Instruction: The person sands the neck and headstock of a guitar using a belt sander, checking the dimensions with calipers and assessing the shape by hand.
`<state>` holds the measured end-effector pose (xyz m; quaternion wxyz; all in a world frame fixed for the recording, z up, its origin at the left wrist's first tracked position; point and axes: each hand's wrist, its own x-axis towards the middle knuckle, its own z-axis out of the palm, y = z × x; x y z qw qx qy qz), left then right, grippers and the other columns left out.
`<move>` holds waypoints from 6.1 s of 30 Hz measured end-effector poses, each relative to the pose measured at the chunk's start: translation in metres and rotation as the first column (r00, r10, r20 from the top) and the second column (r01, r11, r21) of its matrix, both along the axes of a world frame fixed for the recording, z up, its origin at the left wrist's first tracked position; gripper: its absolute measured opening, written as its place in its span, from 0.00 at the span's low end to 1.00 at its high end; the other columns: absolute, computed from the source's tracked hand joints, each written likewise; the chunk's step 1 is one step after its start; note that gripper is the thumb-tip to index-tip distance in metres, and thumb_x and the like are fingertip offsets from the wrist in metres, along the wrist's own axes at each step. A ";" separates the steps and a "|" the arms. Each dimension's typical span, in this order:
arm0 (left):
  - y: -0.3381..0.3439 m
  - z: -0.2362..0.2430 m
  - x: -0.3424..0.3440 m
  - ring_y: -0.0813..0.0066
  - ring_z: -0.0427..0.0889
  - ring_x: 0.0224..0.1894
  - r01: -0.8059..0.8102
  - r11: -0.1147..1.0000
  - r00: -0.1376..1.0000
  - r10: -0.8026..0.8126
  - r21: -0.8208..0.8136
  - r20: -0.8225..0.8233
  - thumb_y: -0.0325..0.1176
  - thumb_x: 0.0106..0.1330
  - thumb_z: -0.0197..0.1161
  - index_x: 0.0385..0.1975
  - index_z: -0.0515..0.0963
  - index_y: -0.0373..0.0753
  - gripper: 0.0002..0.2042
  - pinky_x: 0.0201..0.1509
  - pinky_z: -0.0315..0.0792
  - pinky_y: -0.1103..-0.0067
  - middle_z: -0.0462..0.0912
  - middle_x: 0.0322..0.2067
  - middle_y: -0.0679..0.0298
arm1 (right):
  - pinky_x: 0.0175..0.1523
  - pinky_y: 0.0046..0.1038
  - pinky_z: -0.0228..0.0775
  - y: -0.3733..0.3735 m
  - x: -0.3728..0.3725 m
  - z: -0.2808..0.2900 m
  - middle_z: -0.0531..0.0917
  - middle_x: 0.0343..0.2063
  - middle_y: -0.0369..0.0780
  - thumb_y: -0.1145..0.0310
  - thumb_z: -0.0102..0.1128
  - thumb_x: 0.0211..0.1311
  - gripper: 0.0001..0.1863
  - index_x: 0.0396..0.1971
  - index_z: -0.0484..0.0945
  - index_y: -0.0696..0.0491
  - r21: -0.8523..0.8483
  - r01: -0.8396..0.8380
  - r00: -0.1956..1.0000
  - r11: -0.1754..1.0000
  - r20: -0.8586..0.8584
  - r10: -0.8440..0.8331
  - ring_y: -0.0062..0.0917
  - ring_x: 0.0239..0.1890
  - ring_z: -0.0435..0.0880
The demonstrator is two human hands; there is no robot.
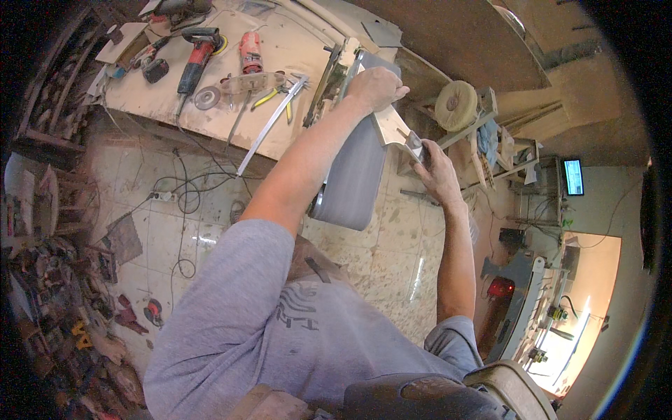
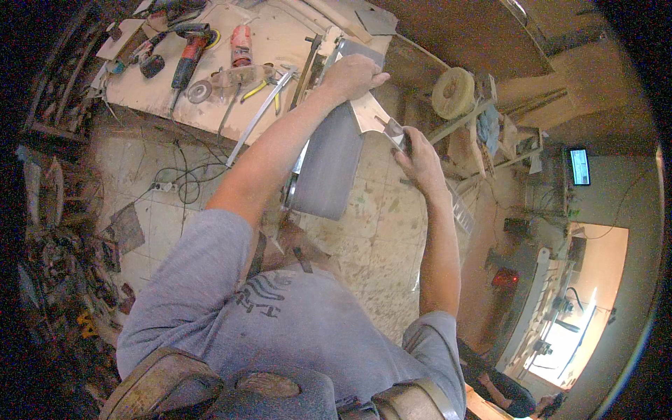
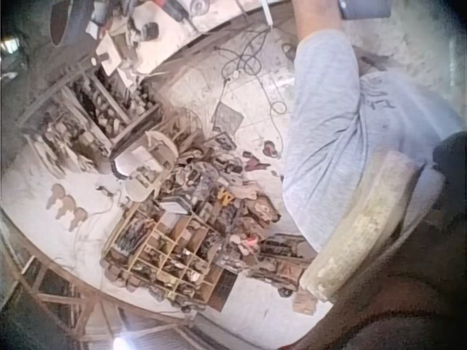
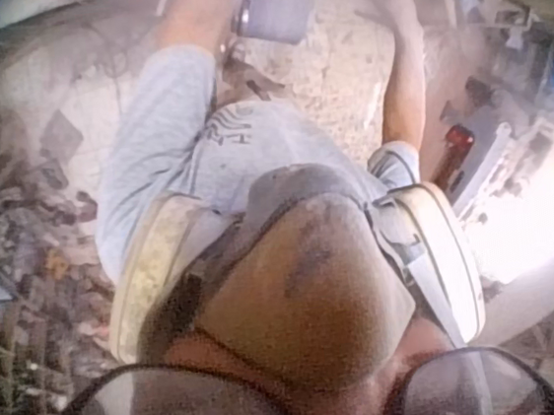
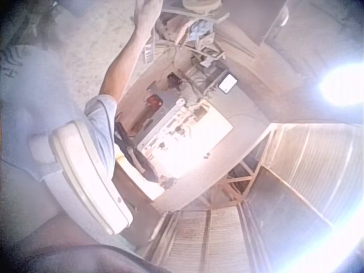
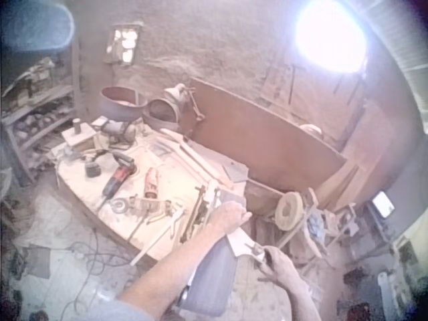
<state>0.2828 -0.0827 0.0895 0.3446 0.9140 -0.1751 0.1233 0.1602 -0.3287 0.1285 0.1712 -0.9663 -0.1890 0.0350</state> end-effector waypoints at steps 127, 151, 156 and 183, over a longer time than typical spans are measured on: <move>-0.022 -0.016 0.003 0.52 0.89 0.39 -0.093 0.995 0.982 0.099 -0.041 0.160 0.54 0.66 0.66 0.27 0.89 0.35 0.24 0.47 0.81 0.62 0.88 0.30 0.49 | 0.64 0.45 0.64 -0.013 0.020 -0.005 0.82 0.48 0.41 0.71 0.62 0.60 0.25 0.59 0.73 0.53 -0.508 -0.053 0.911 0.860 0.328 0.250 0.38 0.55 0.79; -0.033 -0.004 -0.012 0.48 0.86 0.41 -0.032 0.998 0.999 0.034 -0.051 0.026 0.56 0.70 0.62 0.30 0.88 0.36 0.25 0.49 0.79 0.57 0.86 0.32 0.48 | 0.67 0.45 0.63 -0.031 0.001 0.000 0.82 0.47 0.46 0.77 0.72 0.47 0.34 0.58 0.71 0.52 -0.272 -0.055 0.959 0.961 0.254 0.127 0.43 0.56 0.79; -0.032 -0.006 -0.013 0.47 0.86 0.44 -0.040 0.998 0.998 0.042 -0.055 0.035 0.55 0.69 0.64 0.32 0.87 0.35 0.24 0.50 0.78 0.57 0.87 0.35 0.49 | 0.67 0.45 0.64 -0.031 0.011 0.009 0.82 0.47 0.44 0.76 0.73 0.47 0.34 0.58 0.71 0.51 -0.369 -0.074 0.954 0.927 0.244 0.173 0.41 0.56 0.79; 0.035 -0.002 -0.018 0.50 0.84 0.47 -0.161 0.979 0.973 0.136 0.124 0.189 0.47 0.72 0.61 0.36 0.86 0.36 0.18 0.55 0.77 0.60 0.86 0.38 0.51 | 0.60 0.45 0.67 0.031 0.044 -0.051 0.77 0.43 0.47 0.80 0.51 0.61 0.17 0.50 0.71 0.57 -0.189 0.012 0.848 0.982 0.523 0.090 0.43 0.51 0.77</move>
